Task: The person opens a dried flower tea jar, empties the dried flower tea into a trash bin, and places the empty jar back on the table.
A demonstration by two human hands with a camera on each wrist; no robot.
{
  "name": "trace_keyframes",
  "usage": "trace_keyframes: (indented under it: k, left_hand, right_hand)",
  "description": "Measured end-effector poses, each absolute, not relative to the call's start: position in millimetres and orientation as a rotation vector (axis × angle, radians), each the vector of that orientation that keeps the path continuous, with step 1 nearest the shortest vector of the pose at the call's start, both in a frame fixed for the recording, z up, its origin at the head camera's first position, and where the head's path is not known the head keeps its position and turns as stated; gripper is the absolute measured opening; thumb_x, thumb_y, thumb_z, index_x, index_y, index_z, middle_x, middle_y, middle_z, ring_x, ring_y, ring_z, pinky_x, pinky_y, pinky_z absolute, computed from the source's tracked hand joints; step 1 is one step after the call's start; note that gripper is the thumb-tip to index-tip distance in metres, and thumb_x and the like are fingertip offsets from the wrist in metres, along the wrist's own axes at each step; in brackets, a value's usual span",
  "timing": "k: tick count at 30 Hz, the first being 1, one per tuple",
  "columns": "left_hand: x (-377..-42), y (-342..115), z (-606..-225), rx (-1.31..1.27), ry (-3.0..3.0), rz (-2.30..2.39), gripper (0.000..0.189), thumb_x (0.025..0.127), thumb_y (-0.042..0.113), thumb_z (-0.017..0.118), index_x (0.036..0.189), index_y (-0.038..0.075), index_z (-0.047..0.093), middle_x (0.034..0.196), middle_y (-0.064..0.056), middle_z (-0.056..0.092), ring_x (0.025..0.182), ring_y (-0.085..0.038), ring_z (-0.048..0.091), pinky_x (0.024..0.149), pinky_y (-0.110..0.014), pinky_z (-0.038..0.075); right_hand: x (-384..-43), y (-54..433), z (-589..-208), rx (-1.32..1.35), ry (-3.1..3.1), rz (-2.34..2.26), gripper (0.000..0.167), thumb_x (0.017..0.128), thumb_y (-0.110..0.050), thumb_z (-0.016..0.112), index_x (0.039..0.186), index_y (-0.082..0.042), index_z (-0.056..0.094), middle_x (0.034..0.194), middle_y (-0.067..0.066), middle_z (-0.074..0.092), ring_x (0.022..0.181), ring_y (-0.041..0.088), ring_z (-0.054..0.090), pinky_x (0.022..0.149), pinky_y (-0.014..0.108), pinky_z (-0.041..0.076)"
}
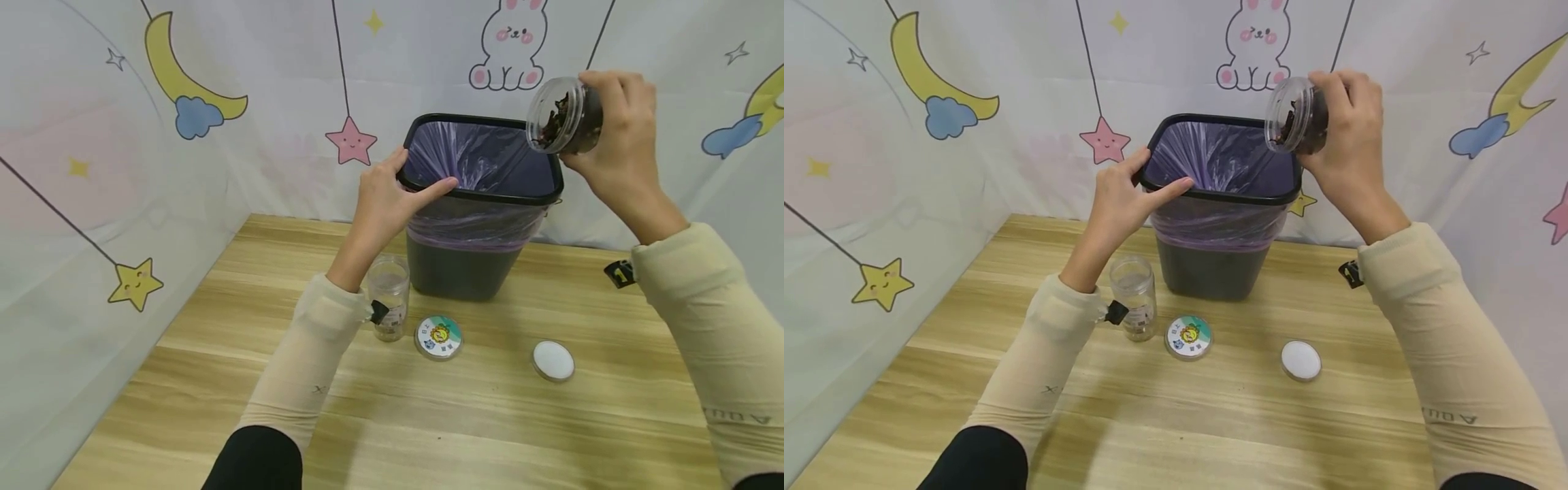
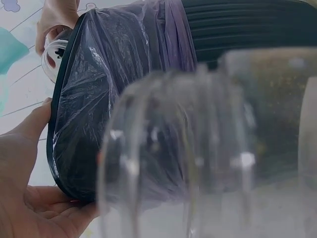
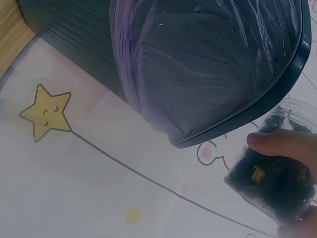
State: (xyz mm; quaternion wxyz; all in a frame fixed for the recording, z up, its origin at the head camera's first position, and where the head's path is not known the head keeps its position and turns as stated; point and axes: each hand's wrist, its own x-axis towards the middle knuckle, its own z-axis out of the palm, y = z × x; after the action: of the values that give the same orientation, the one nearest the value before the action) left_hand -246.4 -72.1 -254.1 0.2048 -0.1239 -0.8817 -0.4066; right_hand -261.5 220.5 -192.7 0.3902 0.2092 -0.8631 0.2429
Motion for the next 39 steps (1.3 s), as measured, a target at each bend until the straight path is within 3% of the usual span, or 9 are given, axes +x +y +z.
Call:
trace_keyframes:
  k: [19,26,39]
  left_hand:
    - [-244.8,-71.4,-245.8,-0.319,-2.530,-1.141,0.102,0.075,0.065,0.077,0.150,0.003,0.042,0.153,-0.011,0.041,0.143,-0.016,0.033,0.111,-0.026,0.034]
    - [-246.4,-72.0,-239.8,-0.329,-2.570,-1.079,0.100,0.076,0.063,0.077,0.147,0.001,0.045,0.151,-0.014,0.043,0.142,-0.021,0.037,0.111,-0.028,0.036]
    - [-243.7,-72.8,-233.7,-0.318,-2.665,-0.936,0.095,0.078,0.064,0.074,0.143,-0.001,0.050,0.144,-0.016,0.052,0.136,-0.033,0.043,0.111,-0.036,0.036]
  right_hand:
    - [-265.5,216.1,-188.8,0.596,-2.127,0.521,0.076,0.064,0.015,0.081,0.132,-0.005,0.056,0.130,0.024,0.051,0.127,0.038,0.040,0.111,0.045,0.029]
    - [-266.0,215.2,-188.5,0.622,-2.114,0.473,0.072,0.068,0.015,0.078,0.134,-0.004,0.055,0.131,0.025,0.049,0.126,0.041,0.040,0.110,0.049,0.030]
    - [-267.8,211.9,-190.6,0.697,-2.087,0.410,0.073,0.065,0.019,0.075,0.132,-0.004,0.054,0.131,0.027,0.048,0.128,0.044,0.040,0.113,0.049,0.027]
